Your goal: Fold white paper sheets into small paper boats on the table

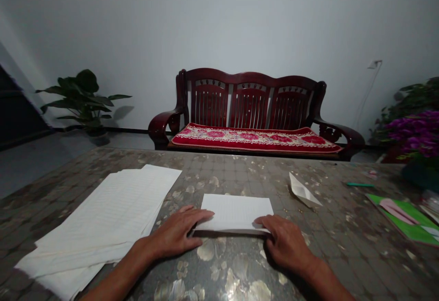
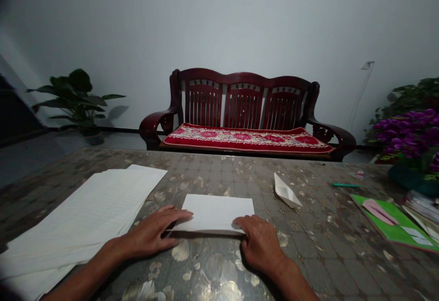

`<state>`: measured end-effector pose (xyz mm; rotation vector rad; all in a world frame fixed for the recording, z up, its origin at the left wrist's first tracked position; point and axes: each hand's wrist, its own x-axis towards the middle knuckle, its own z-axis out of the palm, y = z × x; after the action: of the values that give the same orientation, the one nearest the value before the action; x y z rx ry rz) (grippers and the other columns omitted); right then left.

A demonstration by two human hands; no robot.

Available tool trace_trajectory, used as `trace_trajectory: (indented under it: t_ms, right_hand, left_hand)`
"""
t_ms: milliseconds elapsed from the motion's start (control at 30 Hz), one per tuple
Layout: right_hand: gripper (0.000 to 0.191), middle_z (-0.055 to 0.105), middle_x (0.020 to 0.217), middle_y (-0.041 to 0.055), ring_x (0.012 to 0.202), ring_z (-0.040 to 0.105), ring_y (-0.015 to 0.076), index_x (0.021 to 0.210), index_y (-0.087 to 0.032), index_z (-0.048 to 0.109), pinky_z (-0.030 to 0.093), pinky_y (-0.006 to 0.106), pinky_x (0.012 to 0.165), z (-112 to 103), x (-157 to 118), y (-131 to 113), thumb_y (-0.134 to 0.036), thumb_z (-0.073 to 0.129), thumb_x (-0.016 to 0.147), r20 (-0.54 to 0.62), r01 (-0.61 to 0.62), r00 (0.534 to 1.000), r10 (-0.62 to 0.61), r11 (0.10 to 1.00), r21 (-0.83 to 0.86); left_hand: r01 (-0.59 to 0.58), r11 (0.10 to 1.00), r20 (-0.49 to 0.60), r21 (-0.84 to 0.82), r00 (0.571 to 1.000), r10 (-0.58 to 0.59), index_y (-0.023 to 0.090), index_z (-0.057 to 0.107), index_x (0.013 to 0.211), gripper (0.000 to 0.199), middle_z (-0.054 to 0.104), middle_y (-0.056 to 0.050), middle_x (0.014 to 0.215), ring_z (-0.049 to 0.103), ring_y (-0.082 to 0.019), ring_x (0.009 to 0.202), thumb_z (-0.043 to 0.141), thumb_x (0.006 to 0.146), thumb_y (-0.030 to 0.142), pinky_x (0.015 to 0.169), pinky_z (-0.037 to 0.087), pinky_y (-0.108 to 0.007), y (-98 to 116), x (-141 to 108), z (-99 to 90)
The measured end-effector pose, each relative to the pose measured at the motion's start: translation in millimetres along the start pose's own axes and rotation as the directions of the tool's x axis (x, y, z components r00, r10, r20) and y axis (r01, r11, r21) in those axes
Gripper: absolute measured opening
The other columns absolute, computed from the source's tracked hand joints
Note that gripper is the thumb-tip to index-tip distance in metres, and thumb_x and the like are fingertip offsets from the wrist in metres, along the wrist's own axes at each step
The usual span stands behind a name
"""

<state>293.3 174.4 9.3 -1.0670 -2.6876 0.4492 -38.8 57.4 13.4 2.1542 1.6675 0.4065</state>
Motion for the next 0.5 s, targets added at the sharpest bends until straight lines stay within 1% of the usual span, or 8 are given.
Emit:
trace_trajectory:
  t_ms: [67, 100, 167, 200, 267, 367, 433, 500]
  right_hand:
    - [0.058, 0.071, 0.108, 0.007, 0.101, 0.062, 0.0239, 0.125, -0.02, 0.065, 0.044, 0.034, 0.09, -5.1, 0.5, 9.6, -0.011, 0.051, 0.07, 0.015, 0.036, 0.999, -0.038, 0.994, 0.099]
    - [0.053, 0.071, 0.107, 0.0075, 0.1, 0.063, 0.0236, 0.124, -0.019, 0.065, 0.045, 0.034, 0.089, -8.3, 0.7, 14.9, -0.013, 0.051, 0.073, 0.028, 0.04, 0.999, -0.045, 0.985, 0.168]
    - [0.034, 0.072, 0.1, 0.0077, 0.094, 0.064, 0.0225, 0.11, -0.018, 0.071, 0.047, 0.032, 0.085, -15.0, 0.5, 23.9, -0.021, 0.051, 0.082, 0.066, 0.033, 0.996, -0.056, 0.949, 0.315]
    - [0.028, 0.072, 0.096, 0.0076, 0.091, 0.065, 0.0219, 0.1, -0.017, 0.073, 0.047, 0.031, 0.083, -18.2, -0.1, 26.8, -0.026, 0.051, 0.086, 0.084, 0.028, 0.994, -0.064, 0.926, 0.377]
    - [0.028, 0.072, 0.089, 0.0069, 0.086, 0.065, 0.0213, 0.089, -0.018, 0.074, 0.048, 0.03, 0.081, -23.4, -2.8, 28.7, -0.034, 0.051, 0.089, 0.12, 0.019, 0.989, -0.084, 0.888, 0.46]
    - [0.03, 0.072, 0.087, 0.0059, 0.084, 0.065, 0.0213, 0.087, -0.019, 0.074, 0.048, 0.029, 0.079, -26.0, -8.1, 25.6, -0.039, 0.052, 0.09, 0.155, -0.011, 0.985, -0.079, 0.86, 0.51]
    - [0.033, 0.07, 0.082, 0.0049, 0.079, 0.064, 0.0203, 0.085, -0.018, 0.072, 0.047, 0.028, 0.074, -23.0, -8.9, 24.3, -0.042, 0.05, 0.091, 0.162, -0.06, 0.986, -0.028, 0.857, 0.511]
    - [0.035, 0.066, 0.076, 0.0031, 0.073, 0.061, 0.0188, 0.082, -0.017, 0.069, 0.045, 0.026, 0.068, -17.1, -5.5, 25.4, -0.044, 0.048, 0.092, 0.144, -0.1, 0.989, 0.032, 0.861, 0.498]
  left_hand:
    - [0.021, 1.0, -0.002, -0.02, 1.0, -0.021, 0.031, 0.062, 0.13, 0.039, 0.063, -0.002, 0.139, 0.056, -0.026, 0.13, 0.061, 0.092, 0.035, 0.12, 0.027, -0.052, -2.8, 2.1, 2.7]
    - [0.032, 0.999, -0.021, -0.026, 0.999, -0.033, 0.031, 0.064, 0.127, 0.033, 0.065, -0.002, 0.135, 0.058, -0.025, 0.128, 0.055, 0.097, 0.037, 0.12, 0.028, -0.052, -4.2, 3.2, 5.5]
    - [0.034, 0.999, -0.082, -0.035, 0.996, -0.036, 0.03, 0.066, 0.126, 0.033, 0.068, -0.002, 0.131, 0.06, -0.023, 0.125, 0.045, 0.102, 0.039, 0.118, 0.032, -0.05, -6.9, 4.0, 12.4]
    - [0.019, 0.999, -0.107, -0.038, 0.994, -0.023, 0.029, 0.066, 0.127, 0.035, 0.069, -0.002, 0.129, 0.06, -0.023, 0.125, 0.043, 0.102, 0.04, 0.117, 0.035, -0.048, -7.7, 3.3, 15.6]
    - [-0.008, 0.999, -0.126, -0.041, 0.992, 0.002, 0.029, 0.067, 0.125, 0.035, 0.07, -0.001, 0.127, 0.06, -0.023, 0.125, 0.044, 0.102, 0.041, 0.115, 0.039, -0.044, -7.1, -0.4, 19.7]
    - [0.022, 0.999, -0.089, -0.033, 0.996, -0.025, 0.029, 0.07, 0.122, 0.033, 0.071, -0.001, 0.126, 0.06, -0.023, 0.125, 0.047, 0.1, 0.041, 0.112, 0.041, -0.041, 0.9, -7.7, 17.3]
    - [0.072, 0.997, -0.08, -0.031, 0.994, -0.074, 0.028, 0.071, 0.119, 0.033, 0.071, -0.001, 0.125, 0.061, -0.024, 0.123, 0.047, 0.099, 0.042, 0.111, 0.042, -0.04, 9.2, -9.4, 11.7]
    - [0.113, 0.993, -0.091, -0.039, 0.989, -0.116, 0.025, 0.073, 0.11, 0.035, 0.074, -0.003, 0.117, 0.063, -0.024, 0.115, 0.045, 0.099, 0.043, 0.104, 0.045, -0.037, 15.9, -6.8, 6.0]
